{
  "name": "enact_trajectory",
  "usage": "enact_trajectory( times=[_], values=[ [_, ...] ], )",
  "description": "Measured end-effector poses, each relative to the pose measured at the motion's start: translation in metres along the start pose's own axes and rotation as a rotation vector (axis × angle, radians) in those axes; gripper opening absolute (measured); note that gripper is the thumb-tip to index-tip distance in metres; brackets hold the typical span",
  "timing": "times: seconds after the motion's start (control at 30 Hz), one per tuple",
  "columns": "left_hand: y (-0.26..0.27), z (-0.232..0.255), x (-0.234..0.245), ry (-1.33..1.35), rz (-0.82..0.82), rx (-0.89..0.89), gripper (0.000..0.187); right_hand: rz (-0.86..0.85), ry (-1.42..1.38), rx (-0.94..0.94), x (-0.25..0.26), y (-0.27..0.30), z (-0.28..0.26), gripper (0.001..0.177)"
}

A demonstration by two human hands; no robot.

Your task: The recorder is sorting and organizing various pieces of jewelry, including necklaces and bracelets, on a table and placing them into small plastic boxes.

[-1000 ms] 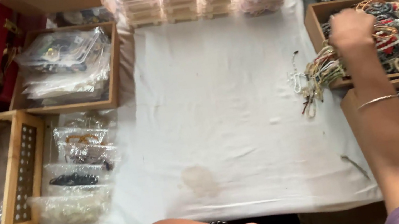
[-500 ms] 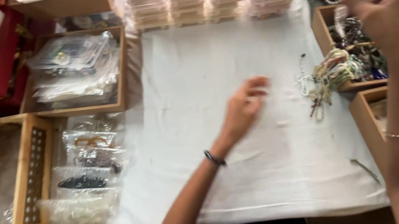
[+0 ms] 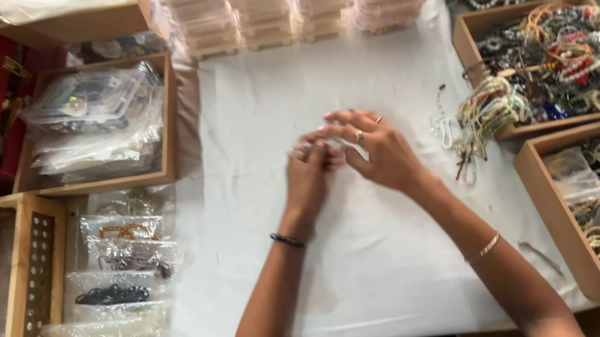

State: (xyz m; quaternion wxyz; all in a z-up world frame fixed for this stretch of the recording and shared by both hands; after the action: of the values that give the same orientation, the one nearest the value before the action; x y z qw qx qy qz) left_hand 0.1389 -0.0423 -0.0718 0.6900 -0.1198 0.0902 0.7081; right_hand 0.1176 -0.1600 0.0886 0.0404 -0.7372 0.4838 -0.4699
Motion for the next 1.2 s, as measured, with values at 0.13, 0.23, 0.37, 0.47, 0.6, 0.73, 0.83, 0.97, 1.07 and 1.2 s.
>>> enact_trajectory(
  times=[0.13,0.23,0.37,0.47,0.6,0.73,0.83,0.97,1.07,1.2],
  values=[
    [0.001,0.034,0.029,-0.089,0.144,0.078,0.027,-0.145,0.390,-0.066,-0.028,0.028,0.060,0.040],
    [0.011,0.065,0.049,-0.770,0.250,0.141,0.044,-0.103,0.304,-0.180,-0.029,0.032,0.074,0.033],
    [0.021,0.102,0.041,-1.183,0.217,-0.111,0.041,-0.048,0.348,-0.248,-0.031,0.011,0.084,0.053],
    [0.030,0.127,0.030,-1.110,0.133,-0.542,0.023,0.037,0.304,-0.357,-0.027,0.005,0.107,0.024],
    [0.009,0.110,0.094,-0.722,0.291,-0.279,0.022,0.382,0.098,-0.440,0.007,0.025,0.156,0.012],
    [0.014,0.114,0.120,-0.524,0.462,-0.115,0.024,0.655,-0.468,-0.843,0.026,0.064,0.223,0.011],
    [0.017,0.108,0.142,-0.728,0.610,-0.187,0.022,0.632,-0.039,-0.888,0.061,0.065,0.200,0.010],
    [0.031,0.121,0.103,-0.971,0.714,-0.433,0.025,0.598,0.751,-0.473,0.054,0.044,0.149,0.016],
    [0.009,0.096,0.025,-1.396,0.305,-0.609,0.052,0.203,0.457,-0.122,-0.028,0.010,0.117,0.044],
    [0.002,0.065,0.025,-1.686,0.037,-0.299,0.047,-0.341,0.558,-0.096,-0.070,0.017,0.097,0.055]
  ],
)
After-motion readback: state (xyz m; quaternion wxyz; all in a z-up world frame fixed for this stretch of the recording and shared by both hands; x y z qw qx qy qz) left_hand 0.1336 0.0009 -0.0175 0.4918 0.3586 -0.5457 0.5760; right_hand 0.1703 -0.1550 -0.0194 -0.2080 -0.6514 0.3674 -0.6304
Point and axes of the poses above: each hand's wrist, its own y-axis away from the middle knuckle, its own x-axis out of the back of the hand, z = x × y, the point moved 10 cm from there along -y, towards the middle knuckle
